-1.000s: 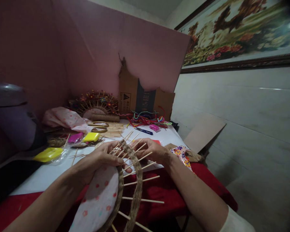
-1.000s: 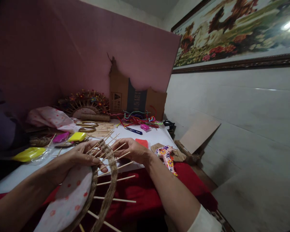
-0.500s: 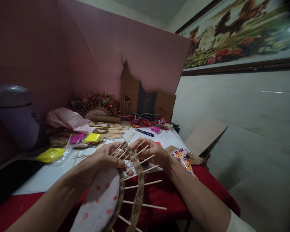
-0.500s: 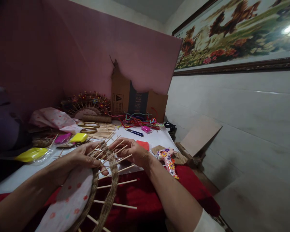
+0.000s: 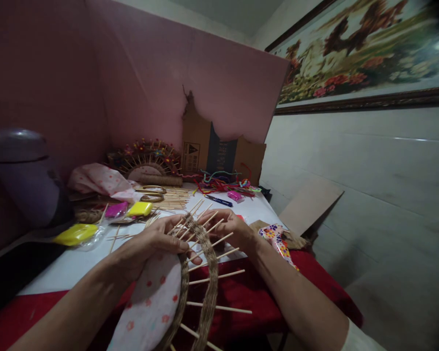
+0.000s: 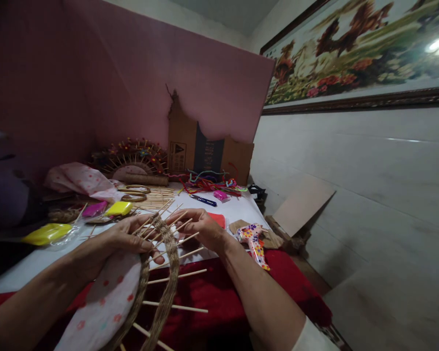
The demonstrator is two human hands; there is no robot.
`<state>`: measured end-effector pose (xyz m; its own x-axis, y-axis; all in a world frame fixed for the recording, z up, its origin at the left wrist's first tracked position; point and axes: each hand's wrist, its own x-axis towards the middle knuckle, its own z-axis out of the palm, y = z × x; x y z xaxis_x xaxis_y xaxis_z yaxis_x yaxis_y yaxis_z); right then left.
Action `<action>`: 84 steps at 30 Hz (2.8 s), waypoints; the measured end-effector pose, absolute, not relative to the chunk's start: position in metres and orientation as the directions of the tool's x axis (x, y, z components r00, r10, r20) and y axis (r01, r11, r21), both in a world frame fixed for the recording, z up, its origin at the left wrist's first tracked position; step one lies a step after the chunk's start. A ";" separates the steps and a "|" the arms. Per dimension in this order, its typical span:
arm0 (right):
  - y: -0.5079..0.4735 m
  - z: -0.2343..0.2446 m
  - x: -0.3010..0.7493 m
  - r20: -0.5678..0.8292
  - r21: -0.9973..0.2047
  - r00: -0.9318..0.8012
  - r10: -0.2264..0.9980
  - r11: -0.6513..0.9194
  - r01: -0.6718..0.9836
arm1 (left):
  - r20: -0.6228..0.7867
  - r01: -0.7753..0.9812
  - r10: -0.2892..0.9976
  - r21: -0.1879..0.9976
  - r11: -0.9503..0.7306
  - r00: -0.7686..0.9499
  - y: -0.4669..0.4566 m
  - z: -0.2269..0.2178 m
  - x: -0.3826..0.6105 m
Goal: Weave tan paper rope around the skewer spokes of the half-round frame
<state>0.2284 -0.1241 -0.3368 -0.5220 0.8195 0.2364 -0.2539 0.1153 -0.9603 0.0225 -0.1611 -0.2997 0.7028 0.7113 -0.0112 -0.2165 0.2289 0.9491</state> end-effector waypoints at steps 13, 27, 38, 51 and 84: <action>-0.126 -0.344 0.216 0.034 -0.998 -0.473 0.880 0.007 -0.060 | -0.026 -0.249 0.702 0.925 0.287 0.712 -0.168 -0.300 0.026; -0.115 -0.334 0.230 0.329 -0.940 -0.260 0.908 0.341 -0.002 | -0.007 -0.212 0.735 0.956 0.205 0.678 -0.165 -0.300 0.029; -0.120 -0.333 0.222 0.250 -0.950 -0.199 0.948 0.280 0.140 | -0.018 -0.218 0.728 0.949 0.229 0.685 -0.162 -0.302 0.029; -0.114 -0.324 0.234 0.472 -0.875 -0.094 0.877 0.479 0.069 | -0.092 -0.101 0.697 0.968 0.231 0.712 -0.162 -0.304 0.032; -0.121 -0.320 0.230 0.309 -0.951 -0.322 0.895 0.298 -0.083 | -0.095 -0.076 0.545 0.956 0.283 0.833 -0.170 -0.306 0.036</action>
